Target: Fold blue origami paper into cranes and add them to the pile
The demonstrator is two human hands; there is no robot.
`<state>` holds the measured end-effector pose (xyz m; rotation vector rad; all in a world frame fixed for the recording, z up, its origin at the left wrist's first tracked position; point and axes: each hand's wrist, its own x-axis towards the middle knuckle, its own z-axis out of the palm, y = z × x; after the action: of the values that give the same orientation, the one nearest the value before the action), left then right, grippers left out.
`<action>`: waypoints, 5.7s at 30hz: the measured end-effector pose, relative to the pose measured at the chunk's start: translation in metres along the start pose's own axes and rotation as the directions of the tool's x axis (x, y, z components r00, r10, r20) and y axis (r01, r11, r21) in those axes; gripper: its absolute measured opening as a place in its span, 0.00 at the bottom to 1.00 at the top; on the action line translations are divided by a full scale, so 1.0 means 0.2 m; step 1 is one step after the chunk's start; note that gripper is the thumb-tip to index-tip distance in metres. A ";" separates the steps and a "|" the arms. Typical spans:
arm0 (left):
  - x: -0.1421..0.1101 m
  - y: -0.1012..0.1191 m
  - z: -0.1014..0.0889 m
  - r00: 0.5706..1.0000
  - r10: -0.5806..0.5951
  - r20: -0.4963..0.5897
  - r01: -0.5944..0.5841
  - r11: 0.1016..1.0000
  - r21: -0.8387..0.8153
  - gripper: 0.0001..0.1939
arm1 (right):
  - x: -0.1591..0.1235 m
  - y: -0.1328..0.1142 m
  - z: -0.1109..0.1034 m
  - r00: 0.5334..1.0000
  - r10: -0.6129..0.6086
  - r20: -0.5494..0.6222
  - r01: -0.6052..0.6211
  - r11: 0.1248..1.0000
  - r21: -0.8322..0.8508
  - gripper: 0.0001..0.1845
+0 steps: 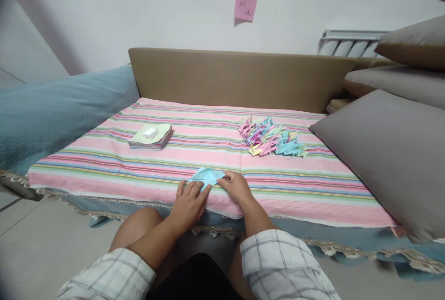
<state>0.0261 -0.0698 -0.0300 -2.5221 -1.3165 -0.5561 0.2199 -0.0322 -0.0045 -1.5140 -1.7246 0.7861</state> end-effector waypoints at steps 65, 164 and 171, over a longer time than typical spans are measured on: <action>0.01 0.04 0.02 1.000 0.020 0.016 -0.022 0.995 0.099 0.25 | 0.00 -0.06 0.08 0.962 0.180 -0.207 -0.253 0.875 -0.412 0.19; 0.10 -0.13 0.07 0.962 0.022 -0.271 -0.080 0.976 -0.203 0.10 | -0.02 -0.03 0.09 0.991 -0.055 -0.124 0.096 0.931 0.353 0.16; 0.12 -0.21 0.10 0.963 -0.038 -0.267 -0.086 0.896 -0.436 0.14 | 0.01 0.02 0.09 0.945 -0.238 -0.222 0.248 0.969 0.014 0.17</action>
<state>0.0079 -0.0204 -0.0347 -2.6673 -1.1559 -1.2761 0.2071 -0.0304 -0.0171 -1.2761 -1.6767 0.5049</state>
